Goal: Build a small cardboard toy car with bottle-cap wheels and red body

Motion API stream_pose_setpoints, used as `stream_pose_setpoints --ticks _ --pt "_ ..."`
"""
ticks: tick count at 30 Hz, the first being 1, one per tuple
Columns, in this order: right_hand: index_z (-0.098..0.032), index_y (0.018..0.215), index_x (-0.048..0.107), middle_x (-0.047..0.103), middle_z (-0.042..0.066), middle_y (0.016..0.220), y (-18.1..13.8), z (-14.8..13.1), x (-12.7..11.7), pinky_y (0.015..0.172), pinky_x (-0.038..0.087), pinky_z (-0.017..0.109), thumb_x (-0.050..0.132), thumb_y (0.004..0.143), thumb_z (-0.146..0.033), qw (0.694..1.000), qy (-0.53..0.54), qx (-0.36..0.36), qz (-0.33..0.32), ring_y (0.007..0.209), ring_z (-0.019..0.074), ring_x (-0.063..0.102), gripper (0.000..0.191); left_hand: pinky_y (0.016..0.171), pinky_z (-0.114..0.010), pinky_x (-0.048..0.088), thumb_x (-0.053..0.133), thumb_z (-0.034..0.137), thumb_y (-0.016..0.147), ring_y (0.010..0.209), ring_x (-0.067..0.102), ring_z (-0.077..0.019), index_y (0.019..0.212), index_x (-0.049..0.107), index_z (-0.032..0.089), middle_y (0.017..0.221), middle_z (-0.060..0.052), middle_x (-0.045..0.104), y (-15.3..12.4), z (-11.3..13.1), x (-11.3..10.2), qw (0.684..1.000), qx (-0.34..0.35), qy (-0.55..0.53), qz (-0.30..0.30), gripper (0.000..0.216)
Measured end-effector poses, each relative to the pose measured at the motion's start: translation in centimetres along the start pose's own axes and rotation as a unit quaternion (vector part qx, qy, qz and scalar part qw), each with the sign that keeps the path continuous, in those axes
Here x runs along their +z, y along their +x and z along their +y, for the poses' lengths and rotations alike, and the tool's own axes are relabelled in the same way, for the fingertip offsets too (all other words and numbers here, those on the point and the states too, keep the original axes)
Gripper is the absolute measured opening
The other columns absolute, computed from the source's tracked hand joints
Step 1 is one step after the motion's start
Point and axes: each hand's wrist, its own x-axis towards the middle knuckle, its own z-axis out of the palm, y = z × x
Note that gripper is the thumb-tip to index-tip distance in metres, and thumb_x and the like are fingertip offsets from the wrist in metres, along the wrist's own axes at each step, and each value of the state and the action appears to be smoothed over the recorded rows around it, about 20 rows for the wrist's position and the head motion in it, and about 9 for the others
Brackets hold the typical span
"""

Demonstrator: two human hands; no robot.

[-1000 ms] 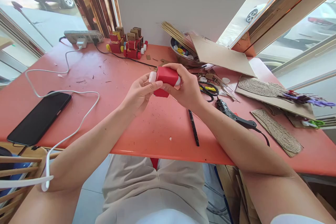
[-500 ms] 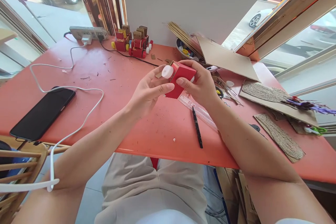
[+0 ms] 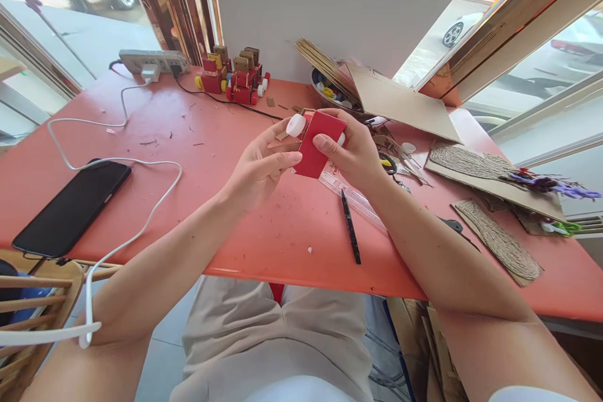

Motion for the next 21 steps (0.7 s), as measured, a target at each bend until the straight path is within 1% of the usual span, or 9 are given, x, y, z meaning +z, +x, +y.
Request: stream_pose_setpoints --ticks 3,8,10,14,18,21 --pt "-0.024 0.124 0.068 0.078 0.010 0.115 0.0 0.1 0.3 0.083 0.064 0.042 0.066 0.083 -0.090 1.000 0.000 -0.001 0.005 0.099 0.0270 0.074 0.077 0.094 -0.035 0.059 0.089 0.023 0.068 0.105 0.079 -0.0259 0.140 0.069 0.025 0.108 -0.003 0.082 0.1 -0.2 -0.1 1.000 -0.002 -0.002 -0.002 0.075" --pt "-0.024 0.124 0.068 0.078 0.011 0.120 -0.1 0.2 0.5 0.087 0.063 0.042 0.066 0.084 -0.089 1.000 -0.020 -0.011 0.011 0.102 0.0276 0.074 0.077 0.091 -0.034 0.061 0.090 0.038 0.080 0.102 0.079 -0.0247 0.136 0.071 0.024 0.103 -0.004 0.081 0.4 -0.9 -0.7 1.000 0.003 -0.027 0.010 0.060" --pt "-0.023 0.124 0.067 0.078 0.011 0.120 -0.1 0.1 0.7 0.088 0.062 0.041 0.066 0.084 -0.088 0.999 -0.024 -0.016 0.018 0.102 0.0272 0.074 0.076 0.089 -0.033 0.062 0.090 0.040 0.082 0.099 0.079 -0.0245 0.133 0.073 0.024 0.098 -0.004 0.081 0.6 -1.2 -1.0 1.000 0.001 -0.025 0.014 0.057" --pt "-0.023 0.122 0.067 0.078 0.011 0.121 -0.1 -0.1 1.0 0.092 0.061 0.042 0.065 0.086 -0.086 0.998 -0.037 -0.022 0.037 0.104 0.0272 0.073 0.073 0.088 -0.033 0.062 0.092 0.037 0.078 0.099 0.079 -0.0253 0.125 0.077 0.023 0.090 -0.004 0.079 0.5 -1.0 -1.2 1.000 -0.005 -0.007 0.022 0.051" --pt "-0.021 0.121 0.067 0.078 0.011 0.120 -0.1 -0.4 1.2 0.093 0.060 0.042 0.068 0.086 -0.083 0.997 -0.048 -0.029 0.044 0.103 0.0272 0.073 0.071 0.091 -0.033 0.061 0.095 0.030 0.072 0.100 0.079 -0.0233 0.116 0.079 0.022 0.097 -0.005 0.081 0.3 -0.4 -0.9 1.000 -0.001 0.003 0.008 0.048" --pt "-0.021 0.122 0.067 0.078 0.010 0.118 -0.1 -0.5 1.3 0.091 0.060 0.040 0.070 0.086 -0.080 0.996 -0.076 -0.033 0.047 0.102 0.0266 0.073 0.070 0.087 -0.030 0.060 0.098 0.028 0.066 0.095 0.078 -0.0211 0.110 0.079 0.023 0.098 -0.003 0.082 0.4 -0.3 -0.8 1.000 0.005 0.010 0.008 0.048"
